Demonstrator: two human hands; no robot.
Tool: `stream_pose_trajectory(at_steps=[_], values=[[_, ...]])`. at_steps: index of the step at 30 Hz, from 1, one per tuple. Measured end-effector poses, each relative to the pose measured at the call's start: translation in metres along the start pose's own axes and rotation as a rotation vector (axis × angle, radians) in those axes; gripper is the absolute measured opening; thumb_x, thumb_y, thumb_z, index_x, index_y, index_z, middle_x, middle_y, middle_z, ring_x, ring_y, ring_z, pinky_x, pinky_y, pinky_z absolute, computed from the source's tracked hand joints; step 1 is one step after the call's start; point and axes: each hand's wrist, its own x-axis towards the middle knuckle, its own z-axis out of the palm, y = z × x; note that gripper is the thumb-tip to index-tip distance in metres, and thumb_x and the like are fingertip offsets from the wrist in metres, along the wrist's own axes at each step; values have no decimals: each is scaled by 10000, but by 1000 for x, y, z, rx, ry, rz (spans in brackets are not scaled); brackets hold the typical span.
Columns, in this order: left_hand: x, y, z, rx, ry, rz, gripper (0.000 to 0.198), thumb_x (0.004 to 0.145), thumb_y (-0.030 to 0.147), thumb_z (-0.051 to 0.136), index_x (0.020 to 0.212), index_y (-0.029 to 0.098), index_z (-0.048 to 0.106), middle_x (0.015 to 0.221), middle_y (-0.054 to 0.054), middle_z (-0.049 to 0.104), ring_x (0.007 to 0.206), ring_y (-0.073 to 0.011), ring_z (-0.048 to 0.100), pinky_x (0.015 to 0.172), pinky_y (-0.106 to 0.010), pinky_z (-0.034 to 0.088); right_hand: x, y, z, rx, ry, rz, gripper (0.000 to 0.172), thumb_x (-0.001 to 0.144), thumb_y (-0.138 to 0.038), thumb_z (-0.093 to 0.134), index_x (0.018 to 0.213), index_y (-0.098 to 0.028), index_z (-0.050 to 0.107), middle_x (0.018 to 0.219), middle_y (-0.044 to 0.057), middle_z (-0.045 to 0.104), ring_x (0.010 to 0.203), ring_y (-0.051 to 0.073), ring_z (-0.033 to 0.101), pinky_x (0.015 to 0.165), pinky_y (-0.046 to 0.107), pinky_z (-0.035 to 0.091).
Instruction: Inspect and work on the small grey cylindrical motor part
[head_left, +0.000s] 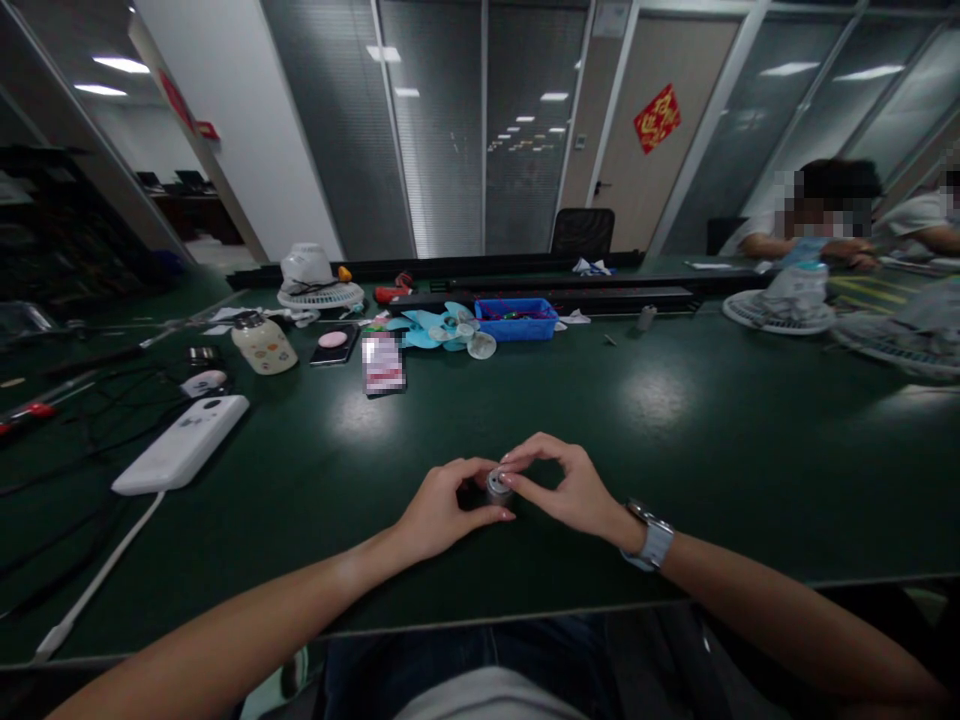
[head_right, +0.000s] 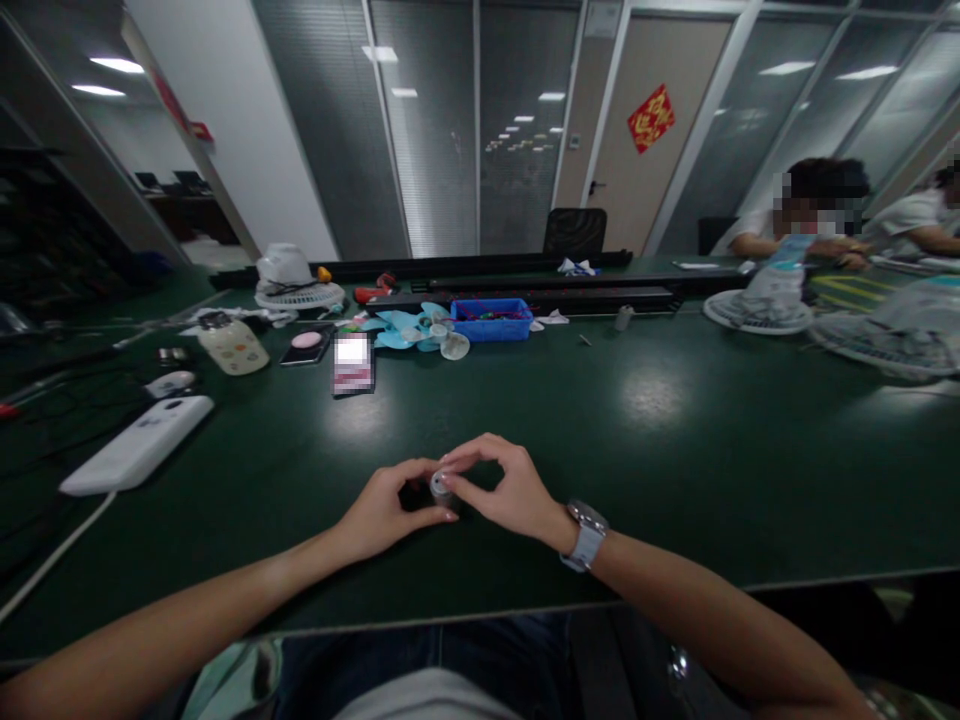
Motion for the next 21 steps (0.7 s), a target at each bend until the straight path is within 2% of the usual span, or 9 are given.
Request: stream_pose_trajectory(at_steps=[2,5,9,12,21], values=[[0,0,0,0,2,2,465,724,388,811,1135,233,658,991,-20,717,872,-201,642,734,-285,475,0,0,0,-17,40,17,158,845,-254,721,992,-209,685,908,44,721,834,191,692,793,347,549],[0,-1,1,-4,1,5,445,730,380,807,1125,236,660,1010,-18,718,900,-205,646,755,-289,476,0,-2,0,-37,47,23,203,835,-242,725,1034,-225,688,996,50,724,934,213,677,854,371,531],[0,-1,1,0,7,2,428,731,388,803,1093,206,666,954,-21,713,863,-202,645,741,-285,478,0,-4,1,-45,-75,-10,288,830,-196,722,1109,-260,692,1046,40,727,971,219,660,873,382,519],[0,0,0,6,5,1,416,730,400,800,1075,205,673,908,-12,704,815,-192,633,707,-273,471,0,-2,1,-25,-107,-31,254,841,-198,718,1085,-266,713,986,42,730,929,216,656,840,376,526],[-1,1,-1,-7,1,1,452,731,405,801,1118,217,663,935,-16,706,838,-196,630,717,-279,468,0,2,3,28,-26,6,119,853,-220,716,964,-256,739,924,23,745,876,198,684,806,350,542]])
